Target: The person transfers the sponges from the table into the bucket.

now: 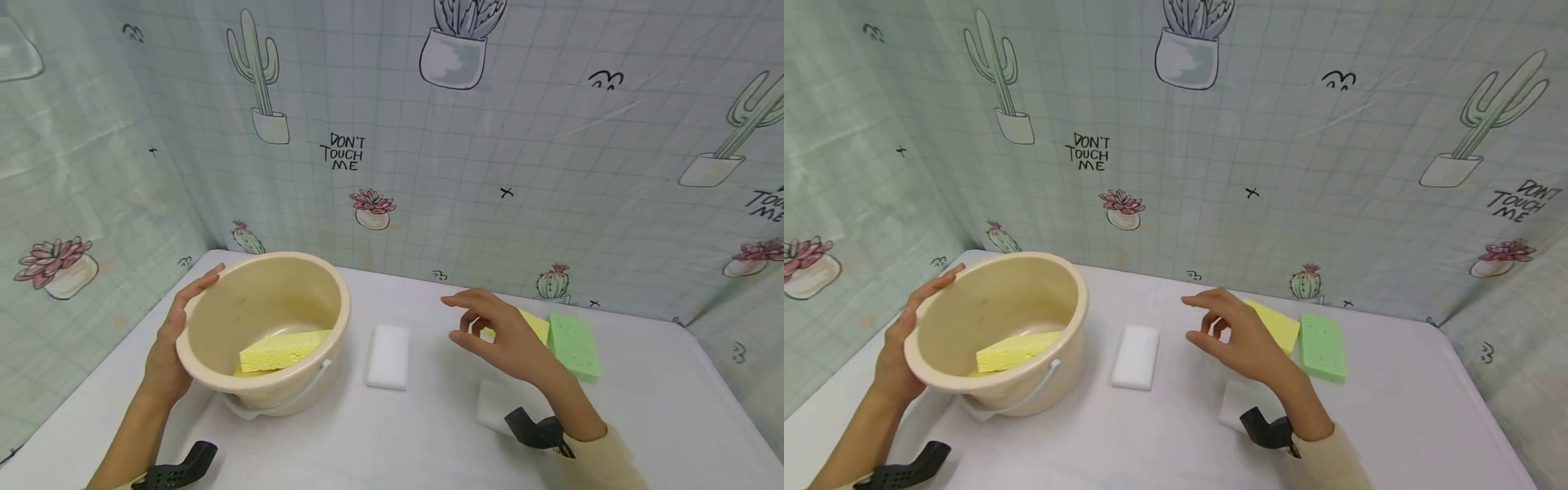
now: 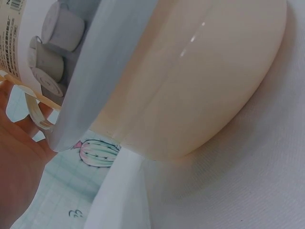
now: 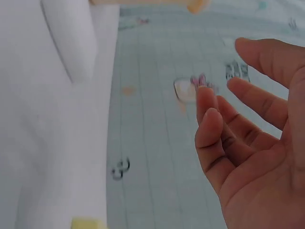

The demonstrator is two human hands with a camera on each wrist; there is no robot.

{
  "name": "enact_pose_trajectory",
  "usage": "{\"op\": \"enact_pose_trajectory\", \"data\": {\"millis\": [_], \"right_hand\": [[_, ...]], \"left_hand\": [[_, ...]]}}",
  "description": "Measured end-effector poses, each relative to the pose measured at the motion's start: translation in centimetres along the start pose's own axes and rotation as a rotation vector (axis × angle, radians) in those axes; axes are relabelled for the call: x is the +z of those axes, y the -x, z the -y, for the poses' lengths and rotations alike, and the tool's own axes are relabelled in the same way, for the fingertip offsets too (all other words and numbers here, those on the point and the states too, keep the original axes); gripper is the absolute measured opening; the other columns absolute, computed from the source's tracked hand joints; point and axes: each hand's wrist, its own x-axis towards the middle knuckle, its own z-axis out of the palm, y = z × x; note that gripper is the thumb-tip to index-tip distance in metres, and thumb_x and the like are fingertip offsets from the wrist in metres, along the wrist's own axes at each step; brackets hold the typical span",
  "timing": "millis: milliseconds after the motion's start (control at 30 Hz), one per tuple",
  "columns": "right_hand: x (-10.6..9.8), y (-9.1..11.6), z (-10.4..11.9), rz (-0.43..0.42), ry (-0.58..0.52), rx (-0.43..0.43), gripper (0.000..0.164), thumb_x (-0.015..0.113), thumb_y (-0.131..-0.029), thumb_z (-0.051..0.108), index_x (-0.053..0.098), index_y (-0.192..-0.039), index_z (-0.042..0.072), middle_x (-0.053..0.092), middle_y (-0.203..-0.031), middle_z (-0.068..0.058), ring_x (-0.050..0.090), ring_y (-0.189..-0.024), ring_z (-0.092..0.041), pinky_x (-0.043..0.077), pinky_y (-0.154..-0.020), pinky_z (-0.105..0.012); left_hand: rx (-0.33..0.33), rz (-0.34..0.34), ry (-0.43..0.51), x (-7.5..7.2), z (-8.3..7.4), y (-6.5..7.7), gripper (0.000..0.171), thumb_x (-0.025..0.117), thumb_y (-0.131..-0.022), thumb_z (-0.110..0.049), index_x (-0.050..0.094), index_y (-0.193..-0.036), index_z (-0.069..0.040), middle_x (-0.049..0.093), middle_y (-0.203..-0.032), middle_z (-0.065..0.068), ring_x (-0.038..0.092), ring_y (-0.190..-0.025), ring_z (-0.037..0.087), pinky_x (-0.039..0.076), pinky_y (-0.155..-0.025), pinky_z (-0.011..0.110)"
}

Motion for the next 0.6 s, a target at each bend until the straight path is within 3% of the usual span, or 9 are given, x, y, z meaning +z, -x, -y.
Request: {"op": "enact_pose_trajectory", "data": {"millis": [200, 467, 600], "right_hand": [[-2.1, 2.5, -2.6, -0.039, 0.023, 0.133, 0.049, 0.071, -0.085, 0.003, 0.056, -0.131, 0.012, 0.054, -0.121, 0.000, 0.061, -0.083, -0.013, 0.053, -0.073, -0.023], [-4.1, 4.1, -5.5, -0.036, 0.074, 0.308, 0.048, 0.068, -0.091, 0.023, 0.052, -0.136, 0.018, 0.051, -0.131, -0.005, 0.061, -0.096, -0.013, 0.050, -0.081, -0.019], [-4.7, 5.2, -6.7, -0.027, 0.121, 0.389, 0.052, 0.067, -0.091, 0.030, 0.050, -0.138, 0.016, 0.049, -0.135, -0.007, 0.059, -0.094, -0.015, 0.050, -0.077, -0.021]], "left_hand": [[0.000, 0.007, -0.001, -0.2, 0.0, 0.1, 0.051, 0.020, -0.102, -0.028, 0.029, -0.147, -0.004, 0.020, -0.156, 0.007, 0.019, -0.140, 0.020, 0.030, -0.105, 0.020], [-0.003, -0.004, -0.026, -0.2, -0.1, 0.1, 0.051, 0.021, -0.102, -0.029, 0.030, -0.146, -0.004, 0.021, -0.156, 0.008, 0.022, -0.139, 0.021, 0.032, -0.104, 0.020], [-0.019, -0.012, -0.044, -0.3, -0.2, 0.1, 0.051, 0.022, -0.102, -0.029, 0.031, -0.146, -0.005, 0.021, -0.156, 0.008, 0.022, -0.139, 0.021, 0.032, -0.104, 0.020]]}}
